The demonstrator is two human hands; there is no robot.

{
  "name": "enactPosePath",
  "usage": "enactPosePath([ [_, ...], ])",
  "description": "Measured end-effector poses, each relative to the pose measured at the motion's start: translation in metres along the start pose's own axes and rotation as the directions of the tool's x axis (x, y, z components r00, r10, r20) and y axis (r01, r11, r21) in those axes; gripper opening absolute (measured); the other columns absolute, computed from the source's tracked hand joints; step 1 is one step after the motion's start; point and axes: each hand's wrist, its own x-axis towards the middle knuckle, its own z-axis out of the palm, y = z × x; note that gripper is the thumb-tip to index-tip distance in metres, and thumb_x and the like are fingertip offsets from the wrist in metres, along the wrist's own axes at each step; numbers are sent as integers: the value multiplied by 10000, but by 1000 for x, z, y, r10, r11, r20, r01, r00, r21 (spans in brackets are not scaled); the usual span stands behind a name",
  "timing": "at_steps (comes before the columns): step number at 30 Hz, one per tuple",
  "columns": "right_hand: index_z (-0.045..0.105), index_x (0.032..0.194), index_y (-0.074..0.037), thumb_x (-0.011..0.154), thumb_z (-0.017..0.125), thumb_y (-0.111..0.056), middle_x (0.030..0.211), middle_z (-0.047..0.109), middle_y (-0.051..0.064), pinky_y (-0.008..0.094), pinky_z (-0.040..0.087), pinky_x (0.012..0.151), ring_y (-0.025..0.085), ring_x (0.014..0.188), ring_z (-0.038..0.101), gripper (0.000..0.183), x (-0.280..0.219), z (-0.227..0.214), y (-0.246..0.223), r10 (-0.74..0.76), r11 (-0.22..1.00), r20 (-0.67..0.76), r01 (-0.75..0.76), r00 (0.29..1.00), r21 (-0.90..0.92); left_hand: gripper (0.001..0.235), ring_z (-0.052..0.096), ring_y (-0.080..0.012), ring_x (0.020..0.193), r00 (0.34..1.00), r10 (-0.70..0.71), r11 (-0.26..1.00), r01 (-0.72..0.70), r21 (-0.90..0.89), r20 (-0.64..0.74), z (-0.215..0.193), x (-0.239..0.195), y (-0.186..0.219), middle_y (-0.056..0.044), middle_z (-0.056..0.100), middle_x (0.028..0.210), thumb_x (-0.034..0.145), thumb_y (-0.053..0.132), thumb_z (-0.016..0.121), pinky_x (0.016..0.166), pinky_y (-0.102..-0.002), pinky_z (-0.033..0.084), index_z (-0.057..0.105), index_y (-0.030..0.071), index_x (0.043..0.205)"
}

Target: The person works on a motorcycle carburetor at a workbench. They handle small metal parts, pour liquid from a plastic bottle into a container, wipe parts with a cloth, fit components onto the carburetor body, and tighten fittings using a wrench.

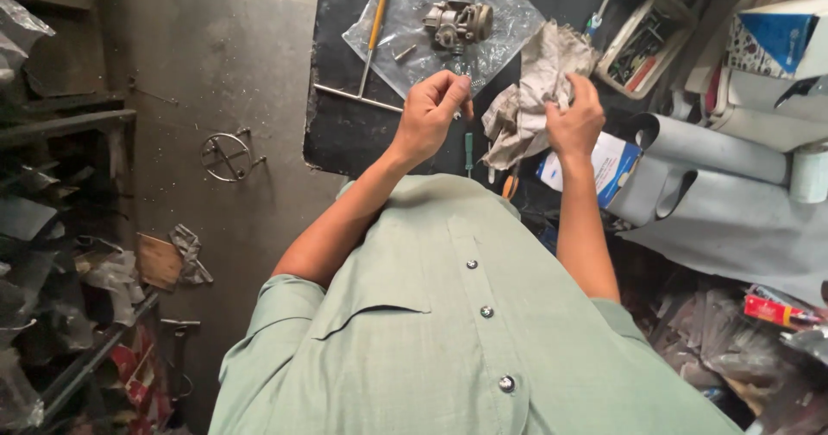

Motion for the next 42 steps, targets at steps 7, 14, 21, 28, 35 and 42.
enactPosePath([
  [7, 616, 1290, 22, 936, 761, 175, 1064, 756, 182, 331, 638, 867, 210, 938, 758, 412, 17, -96, -104, 179, -51, 248, -243, 952, 969, 196, 544, -23, 593, 999, 9, 927, -25, 374, 45, 2, -17, 62, 12, 715, 728, 981, 230, 710, 523, -226, 439, 748, 39, 956],
  [14, 622, 1281, 4, 920, 763, 173, 1131, 748, 175, 301, 623, 880, 202, 1062, 740, 423, 15, -98, -144, 3, 5, 93, -93, 996, 996, 263, 571, -20, 608, 989, 56, 925, -103, 365, 138, -13, -29, 78, 10, 710, 693, 1018, 271, 670, 533, -232, 444, 763, 44, 923],
  [21, 628, 1241, -1, 937, 788, 157, 1049, 753, 153, 282, 606, 874, 159, 976, 728, 378, 4, -100, -158, 65, 55, 148, -151, 987, 987, 336, 543, -25, 582, 991, 12, 938, -57, 343, 134, -15, -39, 80, 3, 686, 647, 1033, 290, 637, 511, -241, 415, 755, 39, 844],
  [28, 622, 1228, -5, 930, 787, 130, 1049, 760, 136, 289, 615, 886, 152, 977, 737, 367, 6, -100, -160, 36, 88, 160, -162, 987, 983, 308, 597, -26, 599, 990, 54, 941, -95, 326, 133, -14, -43, 76, 4, 703, 670, 1044, 256, 624, 538, -237, 464, 745, 39, 862],
  [35, 642, 1175, 9, 944, 783, 124, 1089, 746, 129, 312, 623, 956, 168, 1035, 739, 294, 5, -103, -161, 30, 130, 135, -137, 990, 982, 156, 582, -40, 605, 967, 212, 891, -250, 378, 138, -11, -45, 79, -22, 762, 825, 979, 161, 696, 538, -243, 467, 744, 36, 1058],
  [42, 661, 1136, 21, 937, 785, 140, 1070, 745, 124, 306, 625, 925, 159, 1006, 740, 262, 6, -110, -164, 51, 147, 107, -114, 993, 983, 213, 590, -61, 595, 983, 126, 902, -170, 396, 133, -15, -41, 63, -39, 779, 817, 1041, 233, 670, 558, -257, 485, 736, 32, 1063],
])
